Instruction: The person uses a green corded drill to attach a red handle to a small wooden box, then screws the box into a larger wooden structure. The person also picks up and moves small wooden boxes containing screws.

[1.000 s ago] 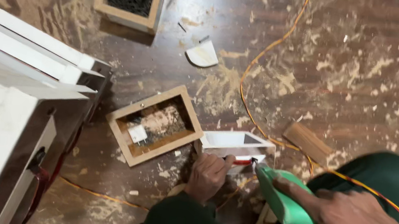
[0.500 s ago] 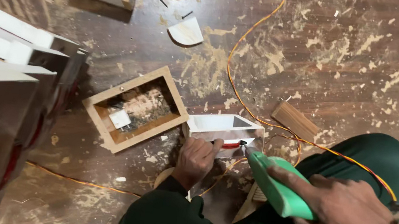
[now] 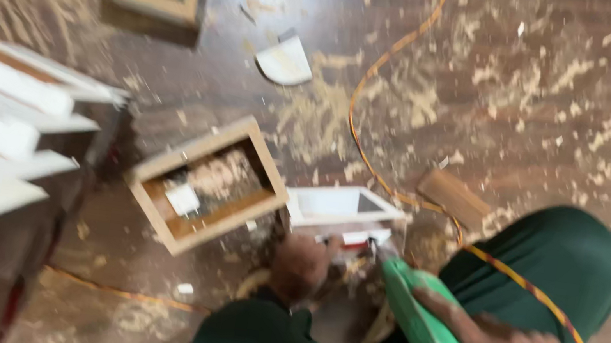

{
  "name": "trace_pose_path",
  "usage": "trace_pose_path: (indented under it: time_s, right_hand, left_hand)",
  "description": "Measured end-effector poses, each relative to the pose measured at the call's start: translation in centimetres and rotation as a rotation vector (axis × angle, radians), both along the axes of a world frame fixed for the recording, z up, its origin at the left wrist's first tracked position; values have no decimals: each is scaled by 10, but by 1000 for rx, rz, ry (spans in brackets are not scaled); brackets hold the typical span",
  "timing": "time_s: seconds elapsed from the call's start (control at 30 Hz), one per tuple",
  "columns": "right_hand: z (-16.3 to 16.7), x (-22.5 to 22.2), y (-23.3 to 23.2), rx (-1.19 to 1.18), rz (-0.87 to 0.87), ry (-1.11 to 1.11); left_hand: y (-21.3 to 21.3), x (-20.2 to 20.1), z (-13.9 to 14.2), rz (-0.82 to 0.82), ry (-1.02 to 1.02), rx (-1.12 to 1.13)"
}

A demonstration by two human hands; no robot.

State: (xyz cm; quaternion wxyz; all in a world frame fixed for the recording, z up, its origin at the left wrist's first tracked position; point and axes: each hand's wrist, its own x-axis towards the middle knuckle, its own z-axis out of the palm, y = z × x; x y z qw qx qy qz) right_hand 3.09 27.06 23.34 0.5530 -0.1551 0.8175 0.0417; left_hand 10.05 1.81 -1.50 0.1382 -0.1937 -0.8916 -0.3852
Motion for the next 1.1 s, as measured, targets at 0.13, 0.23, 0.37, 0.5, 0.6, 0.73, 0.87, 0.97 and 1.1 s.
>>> trace_pose_path:
  time_s: [0.13,0.23,0.37,0.5,0.6,0.73,0.87,0.97,1.1]
  right_hand:
    - [-18,19,9,233,-57,3]
    - [-35,35,7,276,180,212]
    - [-50,50,16,189,275,485]
    - [-38,31,15,-84,342,916]
    - [-8,-6,-9,156,-262,-105]
    - [32,-22,-56,437,37,-303]
    - [25,-29,-47,54,-116,-100]
    - [17,-13,-22,34,-131,-109]
    - [3,-1,-2,-140,-175,-37]
  left_hand:
    - [-2,-2,-5,-26,36,99]
    - [-1,-4,-8,37,67,68]
    - [2,-7,-10,8,177,18]
    - [2,-7,-11,33,128,63]
    - [0,-6,-13,19,93,62]
    - [-4,-5,-19,-9,49,60]
    - [-1,-2,-18,-46,32,12]
    - [2,0,-14,-60,-26,42]
    - [-1,-3,-11,-31,86,36]
